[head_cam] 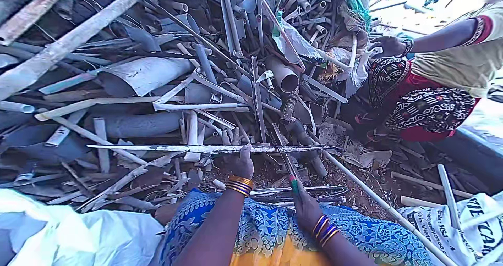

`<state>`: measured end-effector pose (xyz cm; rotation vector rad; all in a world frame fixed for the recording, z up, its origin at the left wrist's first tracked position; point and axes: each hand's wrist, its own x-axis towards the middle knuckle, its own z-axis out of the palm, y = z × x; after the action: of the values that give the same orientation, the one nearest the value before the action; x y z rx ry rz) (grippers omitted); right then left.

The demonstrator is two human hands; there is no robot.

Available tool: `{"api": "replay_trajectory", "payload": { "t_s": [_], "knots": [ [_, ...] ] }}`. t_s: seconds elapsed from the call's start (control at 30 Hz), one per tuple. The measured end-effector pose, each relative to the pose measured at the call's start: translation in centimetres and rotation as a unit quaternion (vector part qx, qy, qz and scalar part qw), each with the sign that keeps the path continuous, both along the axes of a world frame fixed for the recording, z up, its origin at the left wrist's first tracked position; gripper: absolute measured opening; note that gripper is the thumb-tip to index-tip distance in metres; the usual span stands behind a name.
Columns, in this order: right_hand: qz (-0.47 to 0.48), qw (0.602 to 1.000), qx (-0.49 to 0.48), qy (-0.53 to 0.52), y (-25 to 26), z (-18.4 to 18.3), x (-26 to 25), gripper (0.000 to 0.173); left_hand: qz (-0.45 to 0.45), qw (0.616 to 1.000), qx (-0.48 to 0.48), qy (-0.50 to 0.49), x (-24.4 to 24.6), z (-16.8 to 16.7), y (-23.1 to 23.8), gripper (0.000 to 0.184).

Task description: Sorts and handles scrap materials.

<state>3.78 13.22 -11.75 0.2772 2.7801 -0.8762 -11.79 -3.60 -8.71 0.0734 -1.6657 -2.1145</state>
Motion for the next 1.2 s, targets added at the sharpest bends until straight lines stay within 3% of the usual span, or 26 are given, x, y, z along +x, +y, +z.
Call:
{"api": "replay_trajectory", "payload": {
  "t_s": [0.03,0.1,0.17,0.23,0.33,0.4,0.47,0.53,0.67,0.77,0.83,0.93,1.07,1.2],
  "knots": [
    [0.04,0.998,0.012,0.038,-0.7,0.4,0.8,0.06,-0.004,1.0,-0.006,-0.003,0.2,0.1,0.0,0.075],
    [0.028,0.998,0.023,0.051,-1.1,-0.1,1.3,0.059,-0.011,1.0,0.004,-0.006,0.6,0.2,0.0,0.076],
    [-0.062,0.996,0.003,-0.065,0.3,-0.6,0.0,0.065,-0.013,0.999,0.032,-0.006,0.6,0.5,0.0,0.077],
    [-0.108,0.989,-0.012,-0.103,1.7,-0.5,-0.6,0.068,-0.005,0.999,0.05,0.001,0.7,0.9,0.2,0.065],
    [0.003,0.998,-0.004,0.064,0.6,0.7,1.8,0.062,-0.059,0.997,0.048,-0.008,0.3,1.3,-0.4,0.058],
    [0.027,0.993,0.001,0.115,0.0,0.8,3.0,0.059,-0.11,0.993,0.033,-0.004,0.1,0.7,-0.8,0.081],
    [-0.01,0.998,0.003,0.057,0.3,0.9,2.7,0.06,-0.124,0.992,0.035,-0.008,0.1,0.8,-1.0,0.085],
    [-0.021,1.0,0.008,-0.016,-0.1,2.3,2.4,0.062,-0.116,0.992,0.044,-0.019,0.4,1.2,-1.0,0.075],
    [-0.001,0.996,0.051,0.079,-2.3,3.8,4.3,0.059,-0.158,0.987,-0.012,0.011,0.0,0.7,-1.4,0.069],
    [-0.04,0.998,0.05,-0.013,-0.4,2.7,3.4,0.061,-0.162,0.986,-0.026,0.013,0.5,0.6,-1.3,0.06],
    [-0.023,0.999,0.031,-0.017,-0.6,3.6,3.2,0.061,-0.155,0.988,-0.013,0.005,0.5,0.7,-1.3,0.056],
    [0.009,0.999,0.042,0.028,-2.3,4.8,4.5,0.06,-0.151,0.988,-0.013,-0.001,0.8,0.9,-1.5,0.056],
    [-0.09,0.99,0.038,-0.105,0.4,3.5,3.1,0.066,-0.172,0.985,-0.018,-0.005,1.5,1.1,-1.7,0.069],
    [-0.009,0.999,0.032,0.003,-0.9,4.9,4.9,0.062,-0.183,0.983,-0.029,0.0,1.3,0.9,-2.0,0.068]
  ]
}}
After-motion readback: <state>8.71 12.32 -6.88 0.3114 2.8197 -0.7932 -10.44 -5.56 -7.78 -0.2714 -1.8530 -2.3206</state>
